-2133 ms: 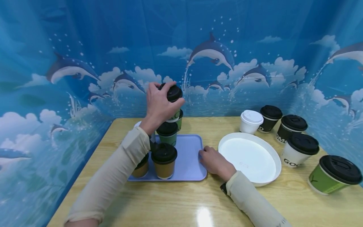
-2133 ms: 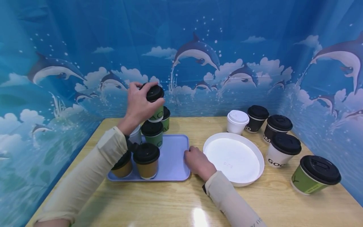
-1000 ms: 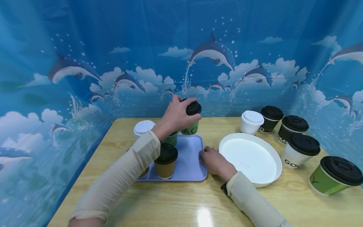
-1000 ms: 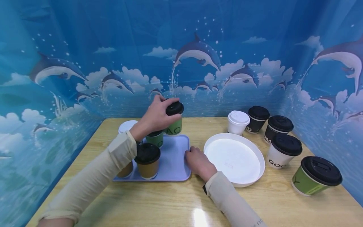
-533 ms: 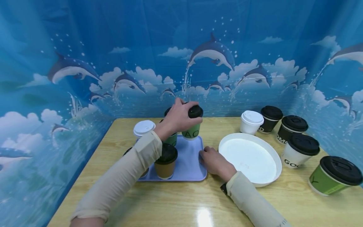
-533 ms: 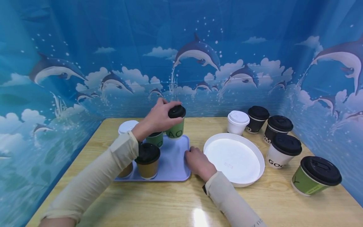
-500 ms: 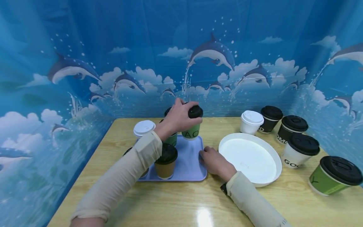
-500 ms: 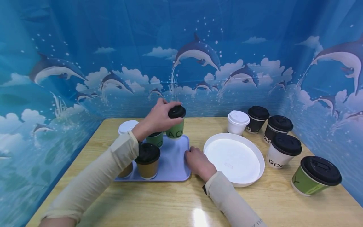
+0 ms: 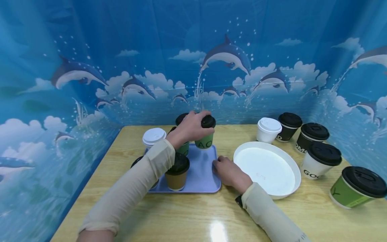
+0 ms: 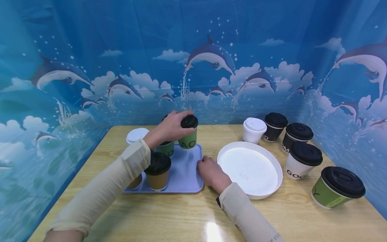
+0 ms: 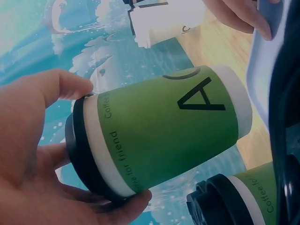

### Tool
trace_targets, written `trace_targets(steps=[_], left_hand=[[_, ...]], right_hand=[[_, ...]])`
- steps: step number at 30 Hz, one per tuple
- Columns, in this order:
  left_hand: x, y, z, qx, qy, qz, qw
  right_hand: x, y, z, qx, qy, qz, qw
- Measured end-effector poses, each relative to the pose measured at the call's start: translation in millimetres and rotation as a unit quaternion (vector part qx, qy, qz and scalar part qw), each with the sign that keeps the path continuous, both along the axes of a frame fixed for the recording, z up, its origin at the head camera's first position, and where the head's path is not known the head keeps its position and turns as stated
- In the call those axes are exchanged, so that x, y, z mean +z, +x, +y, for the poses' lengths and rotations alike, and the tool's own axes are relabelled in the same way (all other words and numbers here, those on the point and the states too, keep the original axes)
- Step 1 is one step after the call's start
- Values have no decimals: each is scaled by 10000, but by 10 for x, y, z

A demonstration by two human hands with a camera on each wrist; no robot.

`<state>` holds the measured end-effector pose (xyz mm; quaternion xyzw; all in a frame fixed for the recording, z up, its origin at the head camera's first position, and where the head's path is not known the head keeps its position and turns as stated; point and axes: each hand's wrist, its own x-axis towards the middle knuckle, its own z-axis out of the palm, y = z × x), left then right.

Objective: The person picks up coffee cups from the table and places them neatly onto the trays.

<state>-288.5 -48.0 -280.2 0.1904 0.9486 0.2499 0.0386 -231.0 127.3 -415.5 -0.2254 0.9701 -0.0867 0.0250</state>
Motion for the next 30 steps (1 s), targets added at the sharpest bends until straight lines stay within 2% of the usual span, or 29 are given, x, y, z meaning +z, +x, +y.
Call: trace_targets(steps=[4,10,13,17,26,30], left_hand=[[-16,-25,-5,-103,-252,-108,9996],[-58,-52,-9,-118,-935,105,9955],[-66,-57,4,-41,-1122,167,9935],[-69,-62,21,-56,-1123,150,9935],[-83,-81,32,-401,-1217,-44,9917],[-88,-83,19,-437,-1262,-156,9909]], right_hand=[[1,-4,4,7,-4,-21,10000],[14,-8,-1,-31,-14,-99,9999],[16,-7,0,-15,-18,-72,10000],[15,-6,4,-9,-40,-16,10000],[-3,-10,9,0,-35,12,10000],[-2,-17,3,-4,-30,-36,10000]])
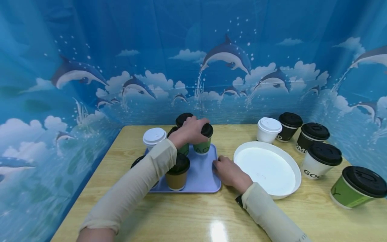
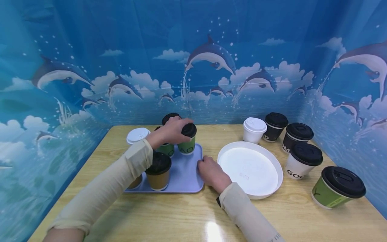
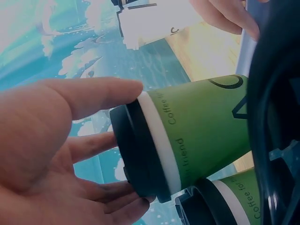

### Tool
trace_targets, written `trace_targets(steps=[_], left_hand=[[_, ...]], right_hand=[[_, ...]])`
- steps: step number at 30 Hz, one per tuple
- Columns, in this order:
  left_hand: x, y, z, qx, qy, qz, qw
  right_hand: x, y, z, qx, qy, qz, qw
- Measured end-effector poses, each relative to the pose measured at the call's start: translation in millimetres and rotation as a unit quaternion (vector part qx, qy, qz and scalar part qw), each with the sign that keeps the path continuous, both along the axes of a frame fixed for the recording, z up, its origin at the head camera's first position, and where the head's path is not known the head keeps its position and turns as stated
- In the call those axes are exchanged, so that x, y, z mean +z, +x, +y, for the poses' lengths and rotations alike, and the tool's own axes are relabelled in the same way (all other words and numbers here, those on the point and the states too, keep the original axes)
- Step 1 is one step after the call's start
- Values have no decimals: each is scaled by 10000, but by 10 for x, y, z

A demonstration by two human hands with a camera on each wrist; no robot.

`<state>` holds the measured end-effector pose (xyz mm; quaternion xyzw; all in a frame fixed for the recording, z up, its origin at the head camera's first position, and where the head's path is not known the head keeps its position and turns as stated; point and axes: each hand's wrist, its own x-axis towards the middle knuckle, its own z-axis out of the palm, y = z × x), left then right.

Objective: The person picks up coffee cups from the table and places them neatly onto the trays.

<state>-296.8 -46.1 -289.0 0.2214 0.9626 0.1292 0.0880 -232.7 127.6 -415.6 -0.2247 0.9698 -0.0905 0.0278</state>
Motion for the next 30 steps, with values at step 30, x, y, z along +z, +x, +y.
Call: trace_targets(steps=[30], left_hand=[[-58,-36,20,-351,-216,-398,9984]], right_hand=[[10,10,-7,-58,15,-105,9999]])
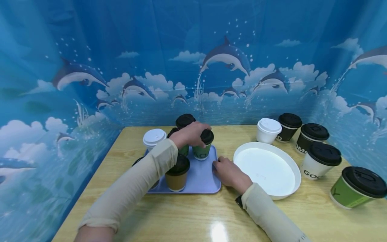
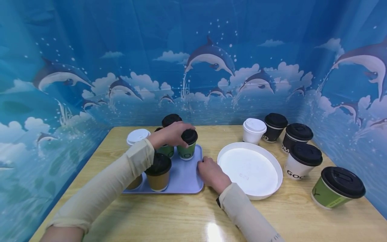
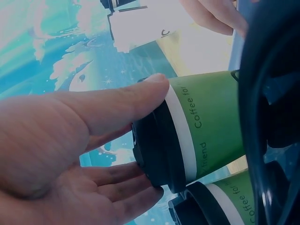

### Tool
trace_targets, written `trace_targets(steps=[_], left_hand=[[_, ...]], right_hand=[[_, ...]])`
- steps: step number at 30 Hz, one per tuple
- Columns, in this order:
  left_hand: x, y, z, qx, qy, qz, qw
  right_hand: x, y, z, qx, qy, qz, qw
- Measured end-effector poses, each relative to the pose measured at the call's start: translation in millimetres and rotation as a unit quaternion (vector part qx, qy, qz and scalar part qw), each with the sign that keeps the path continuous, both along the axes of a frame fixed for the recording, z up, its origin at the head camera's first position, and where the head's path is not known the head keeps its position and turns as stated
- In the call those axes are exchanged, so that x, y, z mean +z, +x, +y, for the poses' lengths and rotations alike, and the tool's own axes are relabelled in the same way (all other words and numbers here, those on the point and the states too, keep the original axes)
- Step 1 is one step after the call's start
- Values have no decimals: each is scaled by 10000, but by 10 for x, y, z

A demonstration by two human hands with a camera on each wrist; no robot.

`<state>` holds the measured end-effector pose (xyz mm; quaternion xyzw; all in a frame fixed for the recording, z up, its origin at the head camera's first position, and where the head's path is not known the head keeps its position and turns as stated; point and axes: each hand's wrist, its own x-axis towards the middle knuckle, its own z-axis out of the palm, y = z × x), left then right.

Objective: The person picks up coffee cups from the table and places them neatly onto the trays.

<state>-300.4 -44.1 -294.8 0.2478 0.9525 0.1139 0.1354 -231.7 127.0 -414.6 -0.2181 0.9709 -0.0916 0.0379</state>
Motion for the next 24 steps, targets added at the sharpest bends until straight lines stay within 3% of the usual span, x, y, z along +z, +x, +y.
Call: trace_targets(steps=[14,24], left_hand=[[10,-4,15,-58,-131,-79,9999],[58,-26,-62,-392,-372,-327,9980]], right_hand=[[14,4,3,-29,31,-19,10000],[5,3,5,9,21,44,10000]])
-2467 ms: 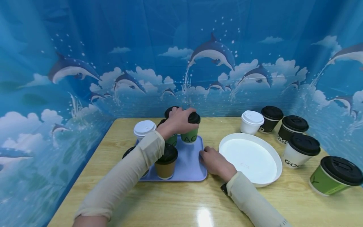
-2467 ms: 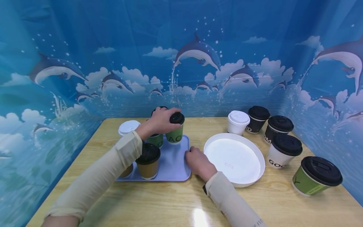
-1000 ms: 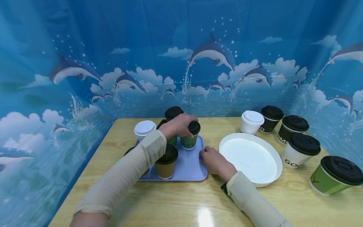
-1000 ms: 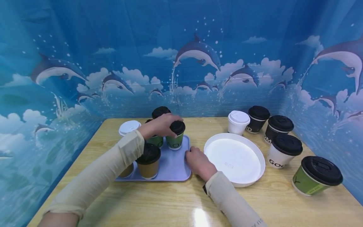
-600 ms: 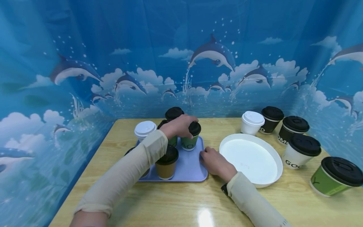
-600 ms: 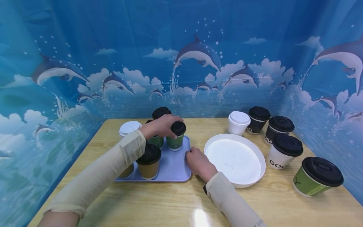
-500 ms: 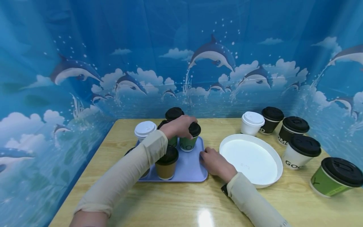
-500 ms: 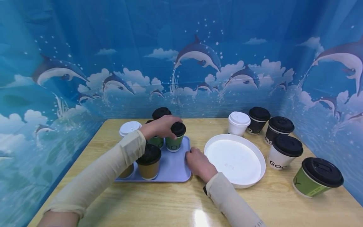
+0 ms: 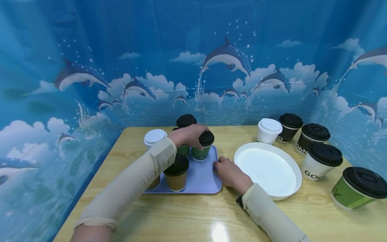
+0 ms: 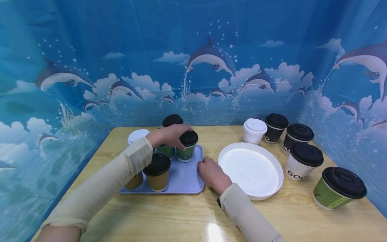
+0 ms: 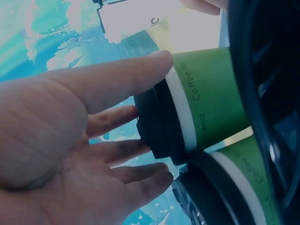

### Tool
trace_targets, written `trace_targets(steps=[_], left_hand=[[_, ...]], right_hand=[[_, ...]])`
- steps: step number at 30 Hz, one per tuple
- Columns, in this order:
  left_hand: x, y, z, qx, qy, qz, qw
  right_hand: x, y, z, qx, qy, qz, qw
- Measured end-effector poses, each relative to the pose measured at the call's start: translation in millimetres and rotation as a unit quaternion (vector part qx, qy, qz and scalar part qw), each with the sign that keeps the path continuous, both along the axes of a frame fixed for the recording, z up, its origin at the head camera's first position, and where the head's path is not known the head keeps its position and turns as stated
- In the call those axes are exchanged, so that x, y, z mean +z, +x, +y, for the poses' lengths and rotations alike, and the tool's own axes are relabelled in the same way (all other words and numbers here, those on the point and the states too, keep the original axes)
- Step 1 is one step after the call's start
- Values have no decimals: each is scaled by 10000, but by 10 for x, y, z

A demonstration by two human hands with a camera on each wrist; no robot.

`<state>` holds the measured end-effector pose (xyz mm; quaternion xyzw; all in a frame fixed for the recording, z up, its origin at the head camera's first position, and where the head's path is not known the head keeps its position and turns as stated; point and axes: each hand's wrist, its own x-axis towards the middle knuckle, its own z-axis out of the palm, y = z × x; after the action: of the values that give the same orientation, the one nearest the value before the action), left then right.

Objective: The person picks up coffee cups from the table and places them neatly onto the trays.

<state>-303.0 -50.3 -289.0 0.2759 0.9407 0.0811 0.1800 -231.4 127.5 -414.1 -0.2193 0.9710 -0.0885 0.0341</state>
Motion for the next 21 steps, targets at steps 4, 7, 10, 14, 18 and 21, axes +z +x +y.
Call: trace_targets(steps=[4,7,10,14,18,21], left_hand=[[56,-10,-36,-126,-223,-91,9996],[108,-8,-58,-87,-352,-117,9993],[190,0,-90,76,-392,-162,9991],[345,-27,-146,317,-337,-175,9988],[495,-107,-217,634,-313,-112,9974],[563,-177,-264,843,-364,-17,9958]], right_hand=[[4,-4,3,-14,23,17,10000],[2,-8,1,-56,17,-40,10000],[-3,-9,-2,-52,40,-75,10000],[1,-5,-3,-49,58,-87,9999],[1,-2,2,-24,63,-80,9999],[1,-1,6,-12,76,-99,9999]])
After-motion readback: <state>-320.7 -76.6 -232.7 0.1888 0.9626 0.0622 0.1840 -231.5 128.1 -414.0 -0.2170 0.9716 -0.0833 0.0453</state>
